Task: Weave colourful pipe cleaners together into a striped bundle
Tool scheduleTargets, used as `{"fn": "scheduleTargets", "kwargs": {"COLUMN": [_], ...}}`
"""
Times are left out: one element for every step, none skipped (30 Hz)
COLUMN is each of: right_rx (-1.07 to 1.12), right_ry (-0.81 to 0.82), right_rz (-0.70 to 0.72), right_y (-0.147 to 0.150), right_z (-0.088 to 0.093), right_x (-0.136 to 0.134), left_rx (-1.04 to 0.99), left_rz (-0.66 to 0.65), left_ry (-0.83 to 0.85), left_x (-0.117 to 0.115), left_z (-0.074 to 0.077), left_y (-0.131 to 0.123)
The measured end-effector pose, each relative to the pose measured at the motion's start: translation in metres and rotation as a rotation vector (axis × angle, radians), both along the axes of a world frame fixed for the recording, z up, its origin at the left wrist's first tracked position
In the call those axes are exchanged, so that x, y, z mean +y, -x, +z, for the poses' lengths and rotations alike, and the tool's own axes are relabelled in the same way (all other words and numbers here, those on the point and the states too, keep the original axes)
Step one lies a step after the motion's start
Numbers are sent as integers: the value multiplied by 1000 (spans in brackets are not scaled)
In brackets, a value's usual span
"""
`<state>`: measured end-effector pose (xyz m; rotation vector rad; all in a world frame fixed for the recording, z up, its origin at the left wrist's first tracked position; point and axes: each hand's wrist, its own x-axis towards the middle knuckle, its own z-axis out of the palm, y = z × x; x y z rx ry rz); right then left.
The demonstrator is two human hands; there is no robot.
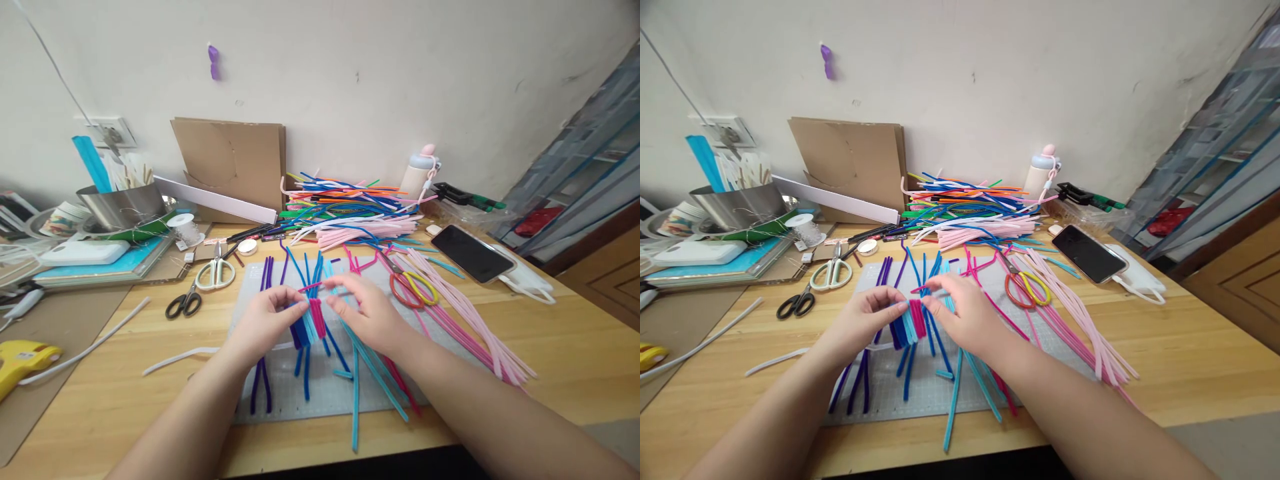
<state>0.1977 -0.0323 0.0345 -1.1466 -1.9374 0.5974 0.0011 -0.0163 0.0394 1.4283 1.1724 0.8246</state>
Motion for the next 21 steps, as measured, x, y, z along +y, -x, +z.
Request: {"fn": "scheduleTargets", "kwargs": {"right_rx": [37,73,102,119,123,114,97,82,72,65,55,35,8,-22,-53,-80,-102,-117,-124,-124,-117], "right_ry": [-123,-221,-270,-264,-208,-118,-10,95,184,249,287,304,309,303,294,283,271,262,255,253,259], "right_rz": [-95,-170,-212,-219,-198,-154,-95,-32,23,64,87,92,87,75,64,57,52,49,46,46,51], "right_y": [-1,-1,-2,-2,-2,0,2,4,8,11,14,16,18,19,20,20,21,21,21,21,21], "right_z": [2,3,5,6,7,7,6,5,3,0,-3,-6,-8,-11,-13,-14,-15,-16,-17,-17,-18], "right_x": [-3,-5,-8,-10,-11,-11,-11,-10,-9,-8,-8,-8,-8,-9,-10,-11,-12,-12,-12,-12,-12], "left_rx": [-70,-134,-189,-233,-269,-296,-313,-323,-324,-320,-312,-302,-289,-274,-256,-235,-213,-190,-171,-157,-147], "left_rz": [51,95,132,158,169,167,158,147,139,131,127,129,134,143,157,175,195,210,219,222,217], "left_ry": [7,11,13,15,19,25,30,32,31,30,27,18,6,-13,-41,-74,-112,-146,-173,-190,-197], "left_x": [1,1,2,3,3,4,4,5,5,5,5,4,4,3,2,1,0,-1,-2,-2,-3], "left_z": [1,2,2,3,2,2,1,0,-1,-2,-4,-5,-7,-9,-10,-12,-13,-14,-15,-15,-15], "left_y": [0,1,1,1,2,2,2,2,2,2,1,0,-1,-2,-4,-6,-7,-9,-10,-11,-11]}}
